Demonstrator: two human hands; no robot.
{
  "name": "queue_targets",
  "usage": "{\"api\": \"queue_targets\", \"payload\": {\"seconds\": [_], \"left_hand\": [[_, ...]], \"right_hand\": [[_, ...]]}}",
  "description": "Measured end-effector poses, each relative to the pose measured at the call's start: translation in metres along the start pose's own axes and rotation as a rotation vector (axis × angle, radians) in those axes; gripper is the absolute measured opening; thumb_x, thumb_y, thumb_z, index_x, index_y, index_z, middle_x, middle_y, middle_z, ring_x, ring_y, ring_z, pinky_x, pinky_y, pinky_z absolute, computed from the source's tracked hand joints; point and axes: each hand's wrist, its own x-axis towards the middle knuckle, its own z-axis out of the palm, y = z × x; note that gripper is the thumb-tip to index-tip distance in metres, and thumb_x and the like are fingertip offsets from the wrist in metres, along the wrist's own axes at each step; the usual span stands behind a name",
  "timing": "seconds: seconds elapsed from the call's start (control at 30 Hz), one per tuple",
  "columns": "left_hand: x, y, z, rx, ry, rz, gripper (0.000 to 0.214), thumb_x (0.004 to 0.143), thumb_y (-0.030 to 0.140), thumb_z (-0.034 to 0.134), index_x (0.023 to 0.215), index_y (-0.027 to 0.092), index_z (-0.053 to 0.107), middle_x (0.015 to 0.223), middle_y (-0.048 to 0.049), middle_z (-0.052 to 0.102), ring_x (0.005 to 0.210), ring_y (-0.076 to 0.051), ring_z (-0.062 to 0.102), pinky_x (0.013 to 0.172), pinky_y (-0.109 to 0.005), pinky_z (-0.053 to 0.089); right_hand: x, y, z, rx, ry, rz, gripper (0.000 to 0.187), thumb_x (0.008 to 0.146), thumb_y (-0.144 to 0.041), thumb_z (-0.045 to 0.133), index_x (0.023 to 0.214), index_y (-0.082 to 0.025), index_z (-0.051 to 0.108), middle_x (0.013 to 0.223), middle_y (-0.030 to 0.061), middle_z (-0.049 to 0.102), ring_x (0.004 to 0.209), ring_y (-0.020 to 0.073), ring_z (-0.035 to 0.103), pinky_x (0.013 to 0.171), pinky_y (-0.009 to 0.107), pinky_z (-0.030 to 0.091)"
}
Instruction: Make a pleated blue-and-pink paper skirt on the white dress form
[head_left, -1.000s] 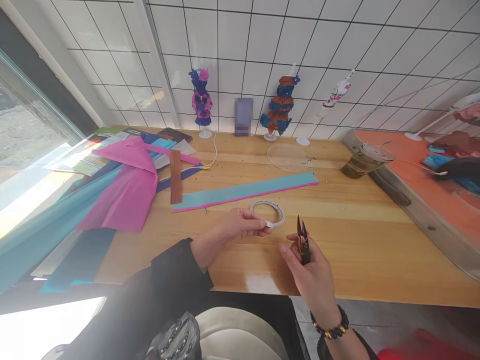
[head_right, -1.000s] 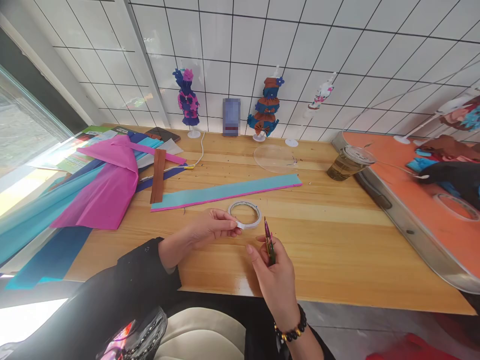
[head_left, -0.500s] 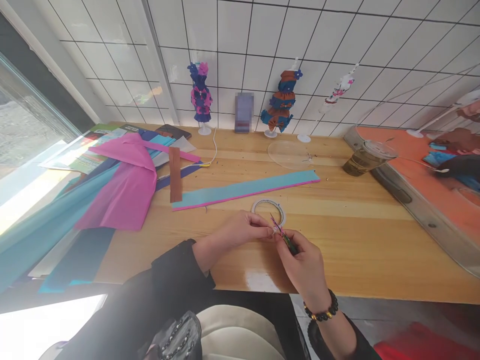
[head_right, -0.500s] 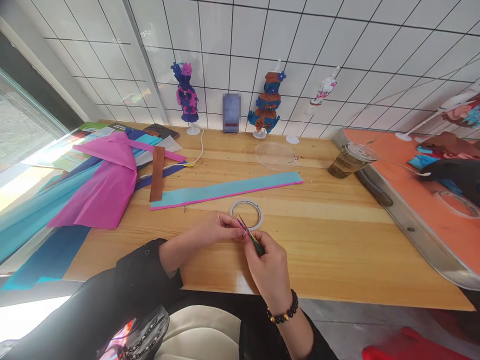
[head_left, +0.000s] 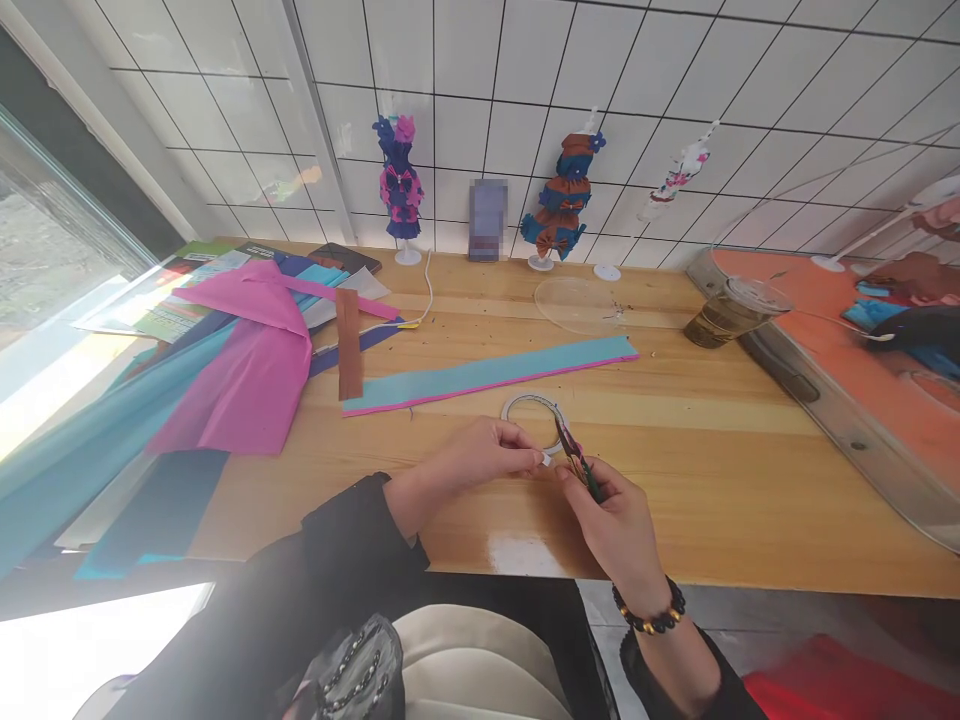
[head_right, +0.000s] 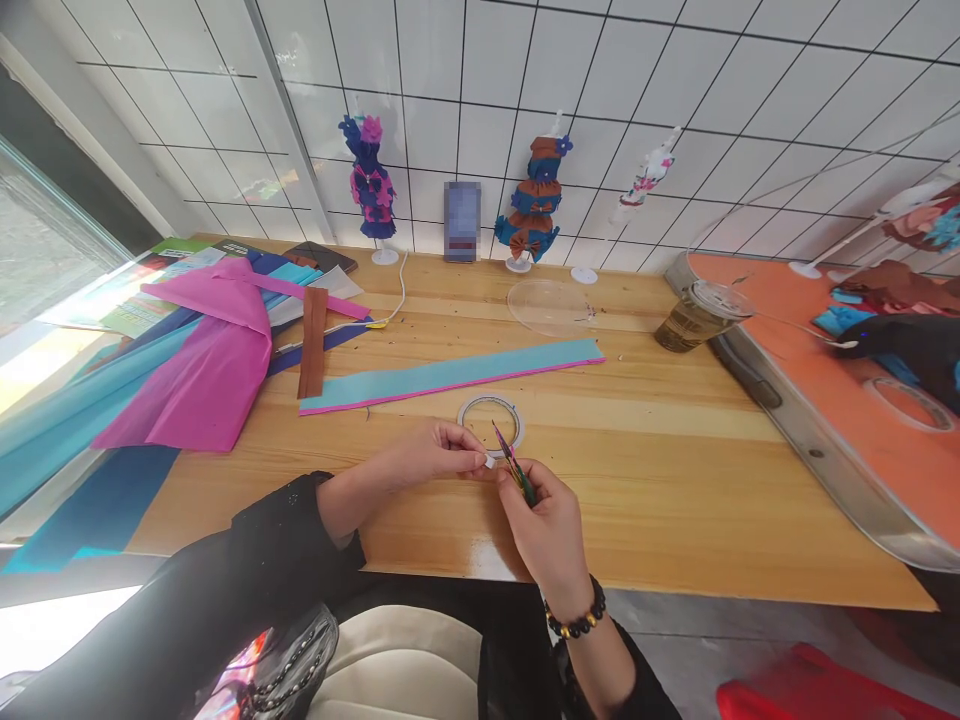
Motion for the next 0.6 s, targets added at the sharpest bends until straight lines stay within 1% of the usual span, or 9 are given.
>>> {"api": "queue_targets", "payload": {"seconds": [0.17,0.3,0.4,0.5,0.6], "left_hand": [[0.001,-0.0015,-0.0004,-0.098,-0.047,-0.029,0.027,0.064,0.034,0.072,0.074,0.011,0.062,0.067,-0.0034,0.064,0.061,-0.009,0.059,0.063,-0.022,0.046],[0.0025,-0.0037,-0.0006,-0.087,-0.072,-0.039,0.03,0.064,0.036,0.073,0.074,0.01,0.062,0.064,-0.0033,0.064,0.059,-0.009,0.059,0.061,-0.023,0.047],[0.003,-0.0044,-0.0005,-0.069,-0.085,-0.017,0.03,0.066,0.037,0.071,0.077,0.01,0.064,0.065,-0.0035,0.065,0.06,-0.009,0.06,0.063,-0.023,0.047],[0.0022,-0.0033,0.0004,-0.042,-0.092,-0.018,0.031,0.067,0.038,0.07,0.077,0.01,0.065,0.067,-0.0042,0.065,0.062,-0.009,0.06,0.063,-0.023,0.048],[0.0012,-0.0017,0.0021,-0.002,-0.078,-0.021,0.033,0.069,0.041,0.068,0.074,0.009,0.062,0.064,-0.0041,0.063,0.059,-0.009,0.06,0.061,-0.023,0.048]], "right_hand": [[0.0002,0.0004,-0.0014,0.023,0.003,0.001,0.022,0.077,-0.039,0.058,0.072,-0.017,0.061,0.068,0.0007,0.062,0.07,0.0163,0.058,0.066,0.026,0.047],[-0.0006,0.0011,0.0002,0.013,-0.022,-0.011,0.025,0.077,-0.042,0.058,0.078,-0.017,0.063,0.075,0.0031,0.066,0.073,0.0174,0.06,0.068,0.027,0.048],[-0.0013,0.0009,0.0031,-0.02,-0.039,-0.018,0.026,0.076,-0.042,0.057,0.078,-0.017,0.064,0.079,0.0048,0.068,0.072,0.0168,0.06,0.067,0.026,0.047],[-0.0014,0.0008,0.0047,-0.045,-0.035,-0.007,0.024,0.076,-0.04,0.056,0.075,-0.017,0.063,0.074,0.004,0.067,0.069,0.0161,0.058,0.064,0.025,0.046],[-0.0013,0.0011,0.0037,-0.039,-0.05,0.014,0.023,0.077,-0.038,0.055,0.076,-0.017,0.063,0.071,0.0029,0.065,0.069,0.0159,0.057,0.063,0.024,0.045]]}}
